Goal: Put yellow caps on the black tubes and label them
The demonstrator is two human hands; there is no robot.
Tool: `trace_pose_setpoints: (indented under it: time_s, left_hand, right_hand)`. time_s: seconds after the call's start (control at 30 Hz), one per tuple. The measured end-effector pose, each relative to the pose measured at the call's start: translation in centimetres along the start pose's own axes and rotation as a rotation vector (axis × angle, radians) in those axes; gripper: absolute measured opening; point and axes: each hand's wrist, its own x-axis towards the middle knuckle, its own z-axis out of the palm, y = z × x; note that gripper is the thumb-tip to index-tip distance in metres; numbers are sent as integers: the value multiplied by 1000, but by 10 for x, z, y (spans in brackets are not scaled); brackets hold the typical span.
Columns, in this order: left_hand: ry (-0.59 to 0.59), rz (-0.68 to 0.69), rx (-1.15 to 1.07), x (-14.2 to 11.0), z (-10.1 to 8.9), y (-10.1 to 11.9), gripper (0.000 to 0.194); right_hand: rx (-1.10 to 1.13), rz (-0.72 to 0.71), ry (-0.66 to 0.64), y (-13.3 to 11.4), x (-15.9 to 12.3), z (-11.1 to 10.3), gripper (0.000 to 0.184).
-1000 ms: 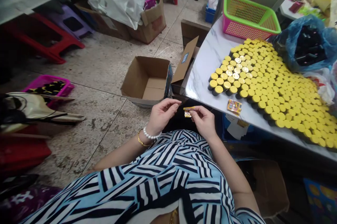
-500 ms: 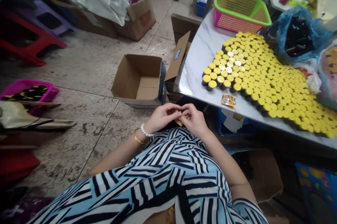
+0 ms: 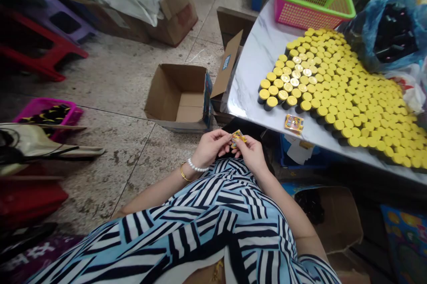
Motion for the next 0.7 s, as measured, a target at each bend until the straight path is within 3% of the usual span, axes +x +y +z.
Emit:
trace_pose_setpoints:
  time_s: [0.07, 0.17, 0.3, 0.47, 0.7]
  left_hand:
    - [61, 104, 78, -4, 2, 2, 39]
    - [168, 381, 285, -9, 2, 10, 25]
    - [142, 598, 536, -11, 3, 20, 19]
    - [132, 660, 688, -13, 8, 24, 15]
    - [124, 516, 724, -12, 4, 27, 11]
  right_hand:
    - [-33, -8, 58, 1, -1, -1, 33]
    - [-111, 6, 103, -1, -1, -4, 34]
    - [-199, -34, 38, -4, -2, -4, 34]
    - [-337, -148, 53, -3, -6, -2, 39]
    - [-486, -334, 90, 6, 1, 5, 43]
